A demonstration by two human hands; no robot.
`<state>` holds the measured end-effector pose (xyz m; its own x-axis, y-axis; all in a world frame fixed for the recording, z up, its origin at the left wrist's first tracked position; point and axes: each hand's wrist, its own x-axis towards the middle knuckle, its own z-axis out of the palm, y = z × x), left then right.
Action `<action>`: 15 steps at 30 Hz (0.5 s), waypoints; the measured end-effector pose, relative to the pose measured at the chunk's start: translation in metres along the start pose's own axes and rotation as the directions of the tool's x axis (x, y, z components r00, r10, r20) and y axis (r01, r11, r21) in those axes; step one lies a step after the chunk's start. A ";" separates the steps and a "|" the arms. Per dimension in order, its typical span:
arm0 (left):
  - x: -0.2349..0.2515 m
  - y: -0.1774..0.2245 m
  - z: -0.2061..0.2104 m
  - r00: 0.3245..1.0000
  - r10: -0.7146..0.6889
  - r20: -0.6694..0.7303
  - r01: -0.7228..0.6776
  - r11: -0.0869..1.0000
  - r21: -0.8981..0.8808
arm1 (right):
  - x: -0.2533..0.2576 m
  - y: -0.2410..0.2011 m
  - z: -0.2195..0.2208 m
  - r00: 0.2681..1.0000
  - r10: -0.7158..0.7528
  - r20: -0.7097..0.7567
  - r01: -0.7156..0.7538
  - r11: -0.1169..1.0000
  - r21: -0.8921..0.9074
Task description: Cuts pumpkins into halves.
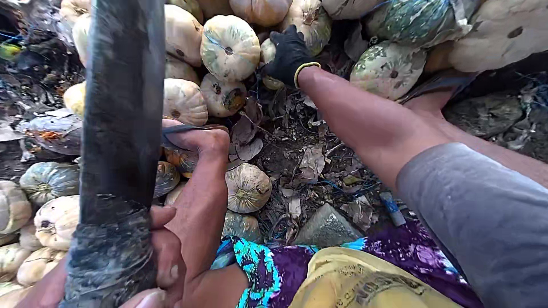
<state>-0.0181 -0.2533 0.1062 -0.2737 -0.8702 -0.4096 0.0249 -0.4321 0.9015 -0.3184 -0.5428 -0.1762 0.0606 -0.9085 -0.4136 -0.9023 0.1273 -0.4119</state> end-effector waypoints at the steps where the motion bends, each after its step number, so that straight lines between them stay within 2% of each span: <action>1: 0.004 -0.002 -0.006 0.999 -0.012 0.037 0.012 1.000 0.002 | -0.010 0.007 0.011 1.000 0.021 -0.018 -0.020 0.998 0.060; 5: 0.041 0.038 0.066 0.977 -0.120 -0.176 0.153 0.970 0.189 | -0.022 0.019 0.027 0.986 0.162 -0.033 -0.139 0.921 0.365; 7: 0.051 0.036 0.075 0.969 -0.055 -0.242 0.132 0.941 0.312 | -0.026 0.022 0.022 0.976 0.219 0.005 -0.195 0.859 0.473; 9: 0.056 0.027 0.071 0.973 0.040 -0.228 0.067 0.893 0.444 | -0.046 0.035 0.018 0.973 0.226 0.048 -0.211 0.782 0.587; 13: 0.057 -0.003 0.067 0.948 0.250 -0.197 -0.065 0.757 0.651 | -0.128 0.071 -0.013 0.991 0.117 0.072 -0.129 0.600 0.789; 15: 0.051 -0.022 0.071 0.943 0.277 -0.183 -0.093 0.750 0.654 | -0.172 0.088 -0.029 0.992 0.105 0.064 -0.114 0.596 0.794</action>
<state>-0.1011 -0.2711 0.0751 -0.0753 -0.9839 -0.1623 -0.5849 -0.0882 0.8063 -0.4201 -0.3868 -0.1179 -0.0070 -0.8629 -0.5054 -0.2059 0.4958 -0.8436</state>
